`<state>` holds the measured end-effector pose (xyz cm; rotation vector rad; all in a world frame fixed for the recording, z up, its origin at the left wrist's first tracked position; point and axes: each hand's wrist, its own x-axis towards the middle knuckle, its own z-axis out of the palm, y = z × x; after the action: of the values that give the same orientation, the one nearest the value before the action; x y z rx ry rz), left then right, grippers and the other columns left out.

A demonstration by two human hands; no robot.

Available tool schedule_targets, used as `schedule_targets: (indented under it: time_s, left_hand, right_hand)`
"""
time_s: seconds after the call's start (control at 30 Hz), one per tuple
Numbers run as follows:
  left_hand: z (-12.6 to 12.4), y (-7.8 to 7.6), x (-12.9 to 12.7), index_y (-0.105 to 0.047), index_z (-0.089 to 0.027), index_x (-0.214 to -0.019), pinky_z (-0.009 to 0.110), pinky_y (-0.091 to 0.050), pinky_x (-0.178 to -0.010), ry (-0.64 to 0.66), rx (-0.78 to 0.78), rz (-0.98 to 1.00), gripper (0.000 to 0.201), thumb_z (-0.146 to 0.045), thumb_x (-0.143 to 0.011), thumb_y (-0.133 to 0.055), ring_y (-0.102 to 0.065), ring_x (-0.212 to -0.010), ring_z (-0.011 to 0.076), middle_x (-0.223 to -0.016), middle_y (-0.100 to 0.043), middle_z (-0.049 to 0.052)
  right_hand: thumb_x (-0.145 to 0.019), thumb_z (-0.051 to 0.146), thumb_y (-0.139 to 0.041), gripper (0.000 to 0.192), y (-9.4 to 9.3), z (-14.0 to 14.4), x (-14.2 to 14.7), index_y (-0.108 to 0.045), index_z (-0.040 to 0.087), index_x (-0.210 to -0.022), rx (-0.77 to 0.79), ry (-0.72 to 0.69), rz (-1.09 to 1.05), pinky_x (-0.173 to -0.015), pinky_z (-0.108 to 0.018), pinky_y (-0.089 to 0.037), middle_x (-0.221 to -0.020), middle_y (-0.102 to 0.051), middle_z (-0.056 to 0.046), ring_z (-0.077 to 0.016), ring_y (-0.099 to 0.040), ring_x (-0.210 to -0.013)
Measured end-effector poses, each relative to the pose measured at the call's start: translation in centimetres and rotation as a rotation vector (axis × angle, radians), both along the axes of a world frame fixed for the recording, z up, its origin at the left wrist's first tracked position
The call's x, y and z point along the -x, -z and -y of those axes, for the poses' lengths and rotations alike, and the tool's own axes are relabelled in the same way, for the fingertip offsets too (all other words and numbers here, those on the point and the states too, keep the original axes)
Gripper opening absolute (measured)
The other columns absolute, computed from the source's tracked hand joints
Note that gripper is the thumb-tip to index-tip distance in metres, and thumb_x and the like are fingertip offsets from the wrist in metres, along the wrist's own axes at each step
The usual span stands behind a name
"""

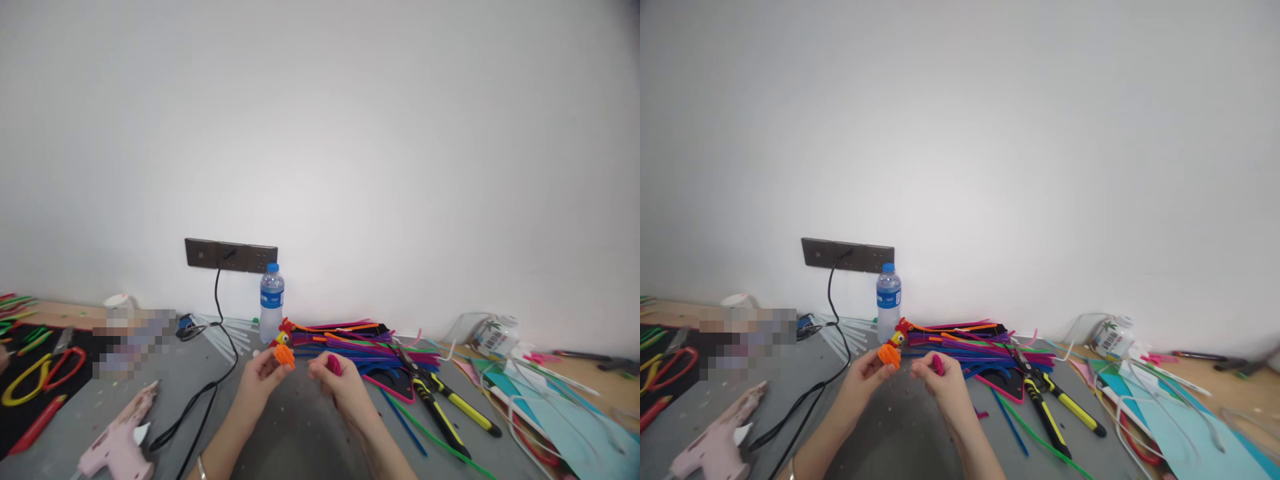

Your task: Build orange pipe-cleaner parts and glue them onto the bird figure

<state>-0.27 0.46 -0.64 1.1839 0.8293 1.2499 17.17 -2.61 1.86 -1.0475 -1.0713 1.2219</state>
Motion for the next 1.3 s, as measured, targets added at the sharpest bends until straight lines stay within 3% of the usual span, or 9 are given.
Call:
schedule_targets:
  time_s: [0.27, 0.4, 0.57, 0.77, 1.03, 1.1, 1.2, 1.3]
  left_hand:
    - [0.3, -0.4, -0.3, -0.076, -0.014, -0.088, 0.032, -0.053, -0.077, -0.009, 0.004, 0.024, 0.042, -0.042, -0.058, -0.084, -0.068, -0.081, 0.0250, -0.085, -0.076, 0.010]
    - [0.4, -0.5, -0.4, -0.076, -0.014, -0.090, 0.030, -0.052, -0.070, 0.006, 0.002, 0.030, 0.041, -0.042, -0.060, -0.084, -0.067, -0.074, 0.0223, -0.083, -0.076, 0.009]
    - [0.2, -0.3, -0.4, -0.074, -0.014, -0.093, 0.025, -0.047, -0.059, -0.041, 0.007, 0.046, 0.044, -0.045, -0.062, -0.082, -0.062, -0.064, 0.0174, -0.077, -0.074, 0.006]
    - [0.1, -0.6, -0.2, -0.069, -0.015, -0.092, 0.020, -0.043, -0.053, -0.188, 0.043, 0.116, 0.045, -0.047, -0.062, -0.081, -0.057, -0.057, 0.0127, -0.070, -0.070, 0.002]
    - [0.4, -0.7, -0.2, -0.072, -0.015, -0.098, 0.022, -0.045, -0.058, -0.117, 0.014, 0.024, 0.046, -0.046, -0.066, -0.079, -0.061, -0.064, 0.0157, -0.075, -0.073, 0.004]
    - [0.5, -0.8, -0.2, -0.074, -0.015, -0.097, 0.025, -0.049, -0.064, -0.076, -0.004, -0.021, 0.044, -0.046, -0.066, -0.078, -0.064, -0.072, 0.0199, -0.080, -0.075, 0.006]
    - [0.7, -1.0, -0.3, -0.075, -0.016, -0.094, 0.030, -0.051, -0.077, -0.003, -0.054, -0.056, 0.040, -0.045, -0.067, -0.077, -0.067, -0.087, 0.0259, -0.090, -0.076, 0.009]
    - [0.8, -0.9, -0.4, -0.076, -0.016, -0.094, 0.032, -0.052, -0.078, 0.043, -0.093, -0.079, 0.037, -0.044, -0.069, -0.076, -0.067, -0.088, 0.0273, -0.091, -0.076, 0.009]
  right_hand:
    - [-0.062, 0.059, -0.075, 0.057, 0.6, -0.5, -0.2, -0.033, 0.023, -0.053, -0.079, 0.048, -0.017, -0.042, -0.022, -0.018, -0.044, -0.028, 0.012, -0.0051, -0.020, -0.040]
    - [-0.071, 0.066, -0.064, 0.055, 0.2, -0.3, -0.3, -0.032, 0.023, -0.056, -0.080, 0.044, 0.021, -0.042, -0.023, -0.017, -0.044, -0.024, 0.012, -0.0057, -0.017, -0.041]
    - [-0.070, 0.068, -0.063, 0.058, 0.3, -0.2, -0.5, -0.031, 0.023, -0.054, -0.032, -0.048, 0.089, -0.042, -0.024, -0.013, -0.047, -0.021, 0.011, -0.0052, -0.016, -0.041]
    - [-0.071, 0.067, -0.063, 0.048, 1.0, -0.5, -1.0, -0.051, 0.021, -0.073, -0.006, -0.111, 0.112, -0.040, -0.021, -0.015, -0.050, -0.029, 0.011, -0.0058, -0.019, -0.041]
    - [-0.078, 0.058, -0.060, 0.041, 0.3, -0.5, -1.4, -0.068, 0.017, -0.074, -0.196, 0.128, 0.376, -0.052, -0.026, -0.037, -0.065, -0.056, -0.002, -0.0155, -0.046, -0.057]
    - [-0.079, 0.052, -0.060, 0.036, -0.1, -0.2, -1.0, -0.071, 0.017, -0.081, -0.204, 0.106, 0.398, -0.053, -0.026, -0.036, -0.064, -0.055, -0.002, -0.0155, -0.044, -0.057]
    - [-0.075, 0.041, -0.066, 0.026, -0.3, 0.1, -0.1, -0.074, 0.018, -0.085, -0.198, 0.059, 0.423, -0.050, -0.025, -0.028, -0.053, -0.042, 0.004, -0.0129, -0.035, -0.051]
    - [-0.066, 0.030, -0.072, 0.020, 0.0, 0.1, 0.8, -0.072, 0.018, -0.082, -0.173, 0.022, 0.426, -0.049, -0.024, -0.024, -0.049, -0.033, 0.008, -0.0116, -0.030, -0.049]
